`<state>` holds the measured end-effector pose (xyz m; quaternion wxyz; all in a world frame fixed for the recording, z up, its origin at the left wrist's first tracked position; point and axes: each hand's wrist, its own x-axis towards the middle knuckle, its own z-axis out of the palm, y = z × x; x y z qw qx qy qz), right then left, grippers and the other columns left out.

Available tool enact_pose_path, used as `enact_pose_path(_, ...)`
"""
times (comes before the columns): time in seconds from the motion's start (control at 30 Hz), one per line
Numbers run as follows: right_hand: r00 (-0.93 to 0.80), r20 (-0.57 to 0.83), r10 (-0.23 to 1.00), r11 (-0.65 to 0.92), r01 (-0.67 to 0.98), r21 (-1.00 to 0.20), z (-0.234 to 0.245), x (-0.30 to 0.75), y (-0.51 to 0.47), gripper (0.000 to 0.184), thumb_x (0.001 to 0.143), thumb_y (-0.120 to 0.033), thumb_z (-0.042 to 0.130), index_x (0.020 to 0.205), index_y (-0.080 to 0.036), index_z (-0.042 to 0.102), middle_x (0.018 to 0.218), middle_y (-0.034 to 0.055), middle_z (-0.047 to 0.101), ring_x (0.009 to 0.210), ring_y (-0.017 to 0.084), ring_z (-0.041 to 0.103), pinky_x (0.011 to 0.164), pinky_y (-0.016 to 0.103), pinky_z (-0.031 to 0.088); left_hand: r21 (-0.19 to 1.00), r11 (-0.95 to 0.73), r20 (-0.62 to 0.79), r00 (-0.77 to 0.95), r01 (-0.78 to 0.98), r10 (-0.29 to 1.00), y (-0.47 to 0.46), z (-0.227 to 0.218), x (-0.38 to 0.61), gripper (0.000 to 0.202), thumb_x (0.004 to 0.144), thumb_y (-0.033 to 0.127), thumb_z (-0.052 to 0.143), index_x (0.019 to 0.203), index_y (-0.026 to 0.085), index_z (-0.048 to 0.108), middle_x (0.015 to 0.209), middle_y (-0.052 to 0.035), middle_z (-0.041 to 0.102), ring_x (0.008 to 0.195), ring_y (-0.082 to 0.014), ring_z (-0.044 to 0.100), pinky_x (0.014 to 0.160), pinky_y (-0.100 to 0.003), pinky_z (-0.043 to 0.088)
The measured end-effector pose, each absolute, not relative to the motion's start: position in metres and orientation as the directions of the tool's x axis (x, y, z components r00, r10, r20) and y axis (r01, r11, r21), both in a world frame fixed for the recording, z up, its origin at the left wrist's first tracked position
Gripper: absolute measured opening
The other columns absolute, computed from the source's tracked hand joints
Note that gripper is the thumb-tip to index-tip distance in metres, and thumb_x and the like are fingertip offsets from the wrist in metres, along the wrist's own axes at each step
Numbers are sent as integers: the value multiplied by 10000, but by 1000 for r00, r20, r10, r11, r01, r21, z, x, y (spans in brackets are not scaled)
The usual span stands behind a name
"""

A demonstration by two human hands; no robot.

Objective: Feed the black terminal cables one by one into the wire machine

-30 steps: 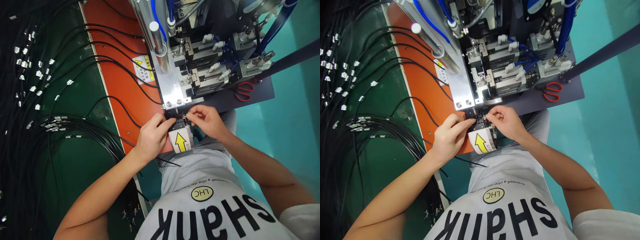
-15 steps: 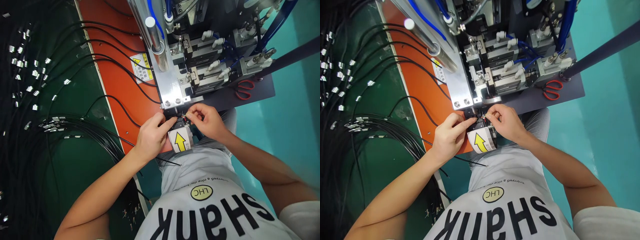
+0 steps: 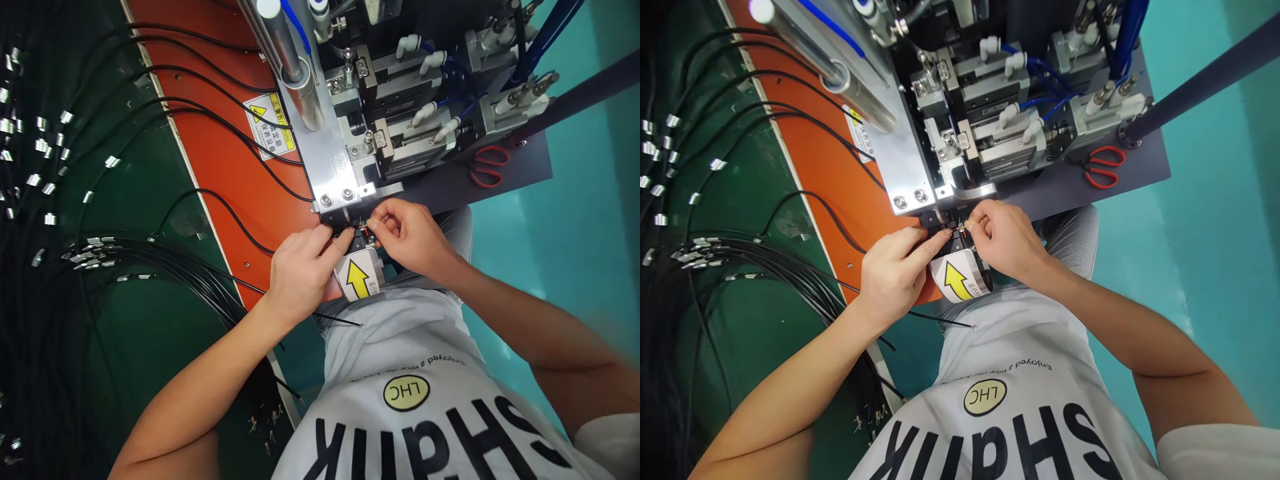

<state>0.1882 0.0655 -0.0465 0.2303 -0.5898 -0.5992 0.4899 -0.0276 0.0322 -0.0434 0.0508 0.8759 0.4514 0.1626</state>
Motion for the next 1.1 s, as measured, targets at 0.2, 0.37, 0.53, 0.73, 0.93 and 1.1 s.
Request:
enact_pose_path(0.2,-214,-382,899,-290,362,-886,-51,192,66,192,884,-378,634,821,-198,611,749,35,673,598,165,644,555,290,493,304,-562,228,513,770,827,32,-42,-27,380,1000,209,353,1230,202,656,906,-85,634,816,-186,589,640,-294,417)
enact_pose_path(0.37,-133,-362,923,-312,291,-904,-46,195,57,256,860,-451,664,861,-196,659,770,23,660,547,121,577,532,280,482,324,-552,246,495,768,833,32,-40,-27,374,995,184,357,1216,198,658,898,-79,611,799,-165,585,605,-262,421)
enact_pose_path(0.53,-151,-416,897,-369,261,-892,-48,188,42,302,786,-493,737,840,-199,696,676,9,638,532,123,522,513,283,479,364,-526,217,479,769,851,32,-40,-28,363,998,189,363,1219,211,651,898,-75,601,863,-163,603,606,-238,437)
enact_pose_path(0.73,-99,-251,963,-186,432,-882,-44,180,39,185,879,-380,643,848,-208,705,762,37,681,611,158,586,600,313,485,396,-521,197,484,756,852,33,-37,-28,360,993,171,368,1224,206,642,907,-71,605,837,-154,597,609,-234,446)
enact_pose_path(0.93,-257,34,966,224,761,-609,-26,183,42,184,932,-230,525,854,-199,688,783,52,653,652,164,558,673,314,416,414,-521,198,485,746,852,34,-36,-27,349,985,166,388,1230,199,635,920,-74,607,942,-184,620,638,-244,464)
enact_pose_path(1.1,-265,4,964,205,737,-644,-25,184,50,178,937,-229,514,858,-193,669,844,54,660,664,155,554,658,307,406,428,-509,181,480,747,858,34,-36,-27,349,983,167,395,1235,210,633,936,-77,623,963,-187,623,648,-247,470)
